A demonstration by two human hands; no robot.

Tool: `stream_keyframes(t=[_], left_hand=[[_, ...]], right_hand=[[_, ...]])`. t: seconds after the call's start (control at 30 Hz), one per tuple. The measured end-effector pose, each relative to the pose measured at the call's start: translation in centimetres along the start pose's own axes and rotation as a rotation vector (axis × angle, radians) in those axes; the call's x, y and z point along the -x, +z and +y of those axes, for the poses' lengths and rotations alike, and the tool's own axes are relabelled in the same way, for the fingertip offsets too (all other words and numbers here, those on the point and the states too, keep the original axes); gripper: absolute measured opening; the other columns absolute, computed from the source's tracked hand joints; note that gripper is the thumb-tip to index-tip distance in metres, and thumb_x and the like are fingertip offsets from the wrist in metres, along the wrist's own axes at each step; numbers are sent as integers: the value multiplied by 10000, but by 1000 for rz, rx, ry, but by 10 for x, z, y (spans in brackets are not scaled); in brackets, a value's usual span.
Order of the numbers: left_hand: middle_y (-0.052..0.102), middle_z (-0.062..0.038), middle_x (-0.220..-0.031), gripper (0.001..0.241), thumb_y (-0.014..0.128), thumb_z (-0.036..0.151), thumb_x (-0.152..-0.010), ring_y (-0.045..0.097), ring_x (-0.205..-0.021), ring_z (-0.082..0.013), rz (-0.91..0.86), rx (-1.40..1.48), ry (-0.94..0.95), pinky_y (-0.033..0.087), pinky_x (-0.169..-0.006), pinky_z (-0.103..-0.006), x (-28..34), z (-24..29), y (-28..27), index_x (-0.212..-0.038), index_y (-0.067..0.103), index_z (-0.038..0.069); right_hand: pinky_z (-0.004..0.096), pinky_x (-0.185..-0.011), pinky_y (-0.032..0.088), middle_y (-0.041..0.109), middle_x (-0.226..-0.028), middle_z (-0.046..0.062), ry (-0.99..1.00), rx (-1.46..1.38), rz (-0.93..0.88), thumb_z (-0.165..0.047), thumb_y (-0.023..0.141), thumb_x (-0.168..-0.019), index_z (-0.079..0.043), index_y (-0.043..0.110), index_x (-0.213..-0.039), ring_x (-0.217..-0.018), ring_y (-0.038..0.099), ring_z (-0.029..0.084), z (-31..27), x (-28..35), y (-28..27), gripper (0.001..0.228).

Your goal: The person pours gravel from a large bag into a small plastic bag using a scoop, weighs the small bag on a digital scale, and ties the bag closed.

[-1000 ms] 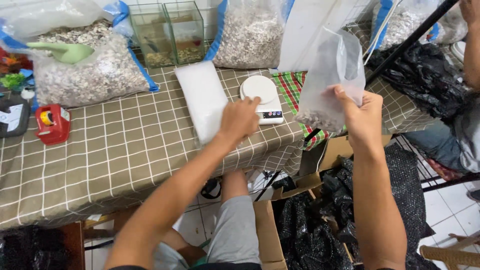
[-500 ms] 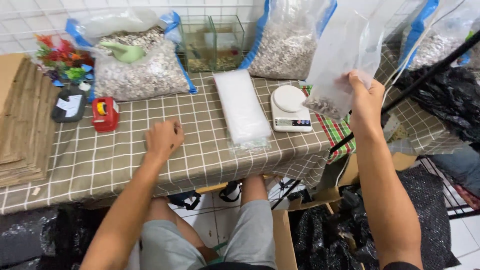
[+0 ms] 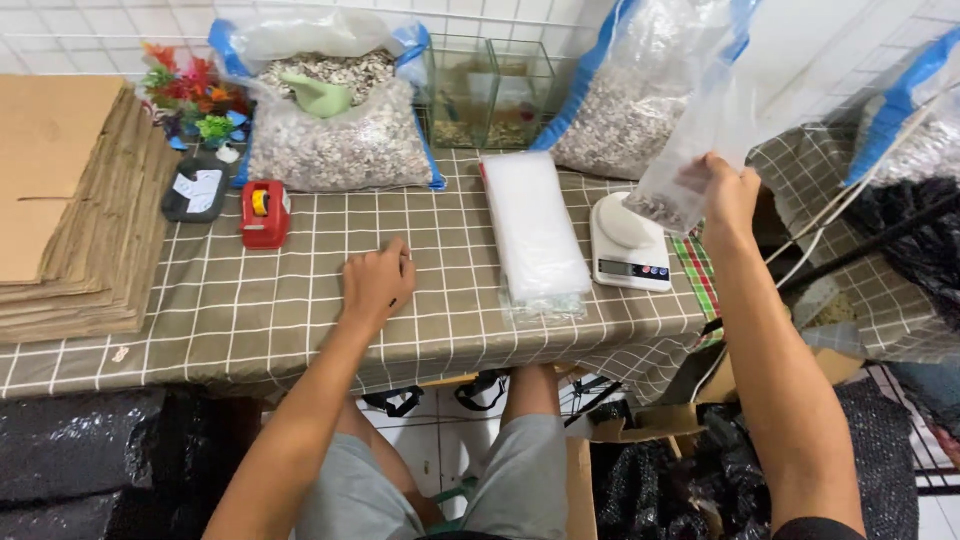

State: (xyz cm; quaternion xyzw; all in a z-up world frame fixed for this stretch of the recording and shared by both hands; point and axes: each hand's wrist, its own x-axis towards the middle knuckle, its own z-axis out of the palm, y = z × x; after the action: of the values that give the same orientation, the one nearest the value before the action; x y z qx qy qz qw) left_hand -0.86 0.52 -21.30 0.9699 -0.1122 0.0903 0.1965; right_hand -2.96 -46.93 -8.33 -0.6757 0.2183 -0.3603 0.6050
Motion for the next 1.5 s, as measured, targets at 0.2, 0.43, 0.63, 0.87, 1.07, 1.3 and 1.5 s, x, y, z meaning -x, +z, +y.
stream_keyframes(t=[0.2,0.43,0.63,0.87,1.07,1.3,1.5], left_hand=[[730,-154,-709,198,493,351,-898,761,-782,-419,36,-6,14,574,-817,-508,-1,0,2,-993,620,232],[724,-160,-694,177,496,324,-911,757,-770,-431,22,7,18,571,-809,-518,4,6,-12,-978,611,208],[728,-182,-717,190,498,320,-922,747,-795,-458,26,10,8,567,-808,-543,4,9,-15,-992,632,204],[719,-182,-696,176,522,293,-919,749,-773,-443,58,7,40,567,-797,-531,6,9,-16,-990,644,189],[716,-184,-691,177,524,271,-927,752,-757,-434,78,19,53,570,-773,-526,7,9,-18,-984,661,174],[720,-194,-705,189,534,276,-921,749,-786,-452,49,36,44,558,-797,-531,7,10,-20,-993,672,169],[738,-191,-737,205,516,274,-928,753,-812,-445,16,40,22,559,-823,-532,7,14,-26,-1011,673,171]], right_hand=[[431,-688,671,776,-840,94,67,9,-40,-364,638,-962,-146,703,-898,-810,827,230,14,-9,11,235],[491,-699,670,779,-892,126,57,-84,44,-313,778,-897,-75,587,-1114,-803,839,242,51,-23,15,375],[400,-959,507,719,-1065,175,-429,194,-172,-77,768,-912,-3,716,-1227,-1032,587,163,73,-16,6,328],[553,-1037,484,605,-1287,356,-393,233,-129,-172,904,-909,-46,572,-1418,-1225,592,493,93,-18,-8,620],[588,-1059,451,553,-1354,351,-346,242,-142,-220,913,-930,-73,548,-1441,-1288,529,506,63,10,-9,646],[570,-1086,447,500,-1384,394,-327,227,-181,-207,918,-912,-66,532,-1442,-1297,477,579,56,19,-7,670],[528,-1103,438,510,-1406,349,-281,238,-180,-244,939,-885,-125,538,-1453,-1305,502,533,94,-6,-9,705]])
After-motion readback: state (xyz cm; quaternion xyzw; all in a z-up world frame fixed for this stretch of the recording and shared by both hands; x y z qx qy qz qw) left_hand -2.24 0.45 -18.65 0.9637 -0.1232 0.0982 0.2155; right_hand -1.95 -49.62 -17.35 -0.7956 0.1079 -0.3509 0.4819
